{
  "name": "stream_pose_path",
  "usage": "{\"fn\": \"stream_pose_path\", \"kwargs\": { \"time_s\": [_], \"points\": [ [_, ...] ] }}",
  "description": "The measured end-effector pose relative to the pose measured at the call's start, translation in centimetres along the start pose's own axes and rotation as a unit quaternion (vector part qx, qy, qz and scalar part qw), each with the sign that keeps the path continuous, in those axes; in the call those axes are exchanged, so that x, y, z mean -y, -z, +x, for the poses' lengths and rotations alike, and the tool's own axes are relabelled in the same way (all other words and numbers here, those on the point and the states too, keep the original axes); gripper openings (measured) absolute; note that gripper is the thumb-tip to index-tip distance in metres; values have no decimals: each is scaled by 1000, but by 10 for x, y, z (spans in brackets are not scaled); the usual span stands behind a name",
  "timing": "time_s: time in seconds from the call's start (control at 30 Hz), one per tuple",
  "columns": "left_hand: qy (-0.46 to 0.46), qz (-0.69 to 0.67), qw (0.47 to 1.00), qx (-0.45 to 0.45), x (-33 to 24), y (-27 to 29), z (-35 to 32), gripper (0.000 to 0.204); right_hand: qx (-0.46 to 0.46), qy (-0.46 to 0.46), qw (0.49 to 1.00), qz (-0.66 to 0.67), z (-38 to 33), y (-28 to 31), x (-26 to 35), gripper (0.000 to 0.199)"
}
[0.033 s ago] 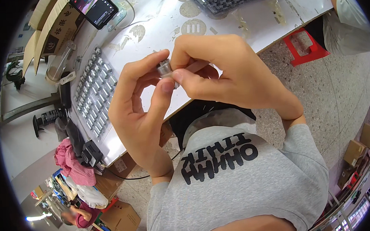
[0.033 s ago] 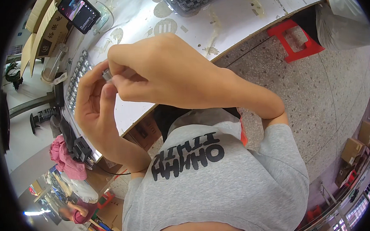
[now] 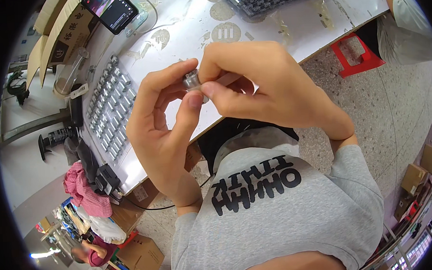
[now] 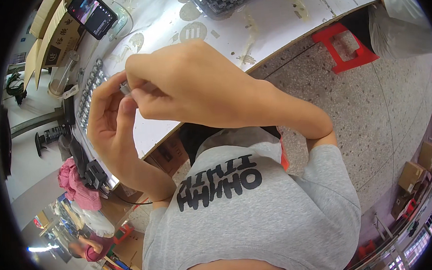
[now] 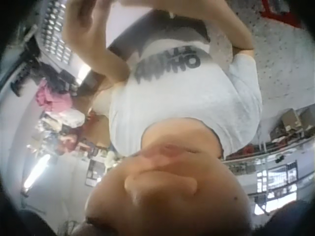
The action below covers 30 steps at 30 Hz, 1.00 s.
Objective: The person repeatedly picks up small cylindrical metal components from a tray, wraps each one with a strip of white tape, and places the wrapped items back into the tray. The process is repeated for multiple components throughout the clip.
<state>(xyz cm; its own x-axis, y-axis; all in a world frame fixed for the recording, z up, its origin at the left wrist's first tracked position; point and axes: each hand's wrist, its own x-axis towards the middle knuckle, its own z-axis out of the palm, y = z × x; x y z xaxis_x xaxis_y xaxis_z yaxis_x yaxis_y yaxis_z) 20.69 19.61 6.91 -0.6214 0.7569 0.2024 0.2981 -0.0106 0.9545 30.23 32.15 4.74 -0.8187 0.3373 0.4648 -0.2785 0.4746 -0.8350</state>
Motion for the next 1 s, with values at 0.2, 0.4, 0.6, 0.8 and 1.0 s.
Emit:
{"fn": "stream_pose_path", "kwargs": {
  "time_s": [0.2, 0.4, 0.6, 0.8, 1.0],
  "points": [
    [-21, -81, 996, 20, 11, 3, 9, 26, -97, 223, 959, -147, 5, -17, -16, 15],
    [11, -168, 985, 38, 22, 9, 9, 29, -126, 284, 927, -210, 4, -24, -20, 22],
    [63, -217, 974, 27, 33, 11, 16, 27, -169, 309, 895, -272, 7, -37, -29, 23],
    [126, -378, 913, 86, 40, 15, 15, 28, -193, 335, 907, -168, 10, -48, -32, 12],
    [129, -400, 902, 94, 41, 17, 11, 36, -145, 141, 922, 329, -1, -38, -10, 5]
  ]
}}
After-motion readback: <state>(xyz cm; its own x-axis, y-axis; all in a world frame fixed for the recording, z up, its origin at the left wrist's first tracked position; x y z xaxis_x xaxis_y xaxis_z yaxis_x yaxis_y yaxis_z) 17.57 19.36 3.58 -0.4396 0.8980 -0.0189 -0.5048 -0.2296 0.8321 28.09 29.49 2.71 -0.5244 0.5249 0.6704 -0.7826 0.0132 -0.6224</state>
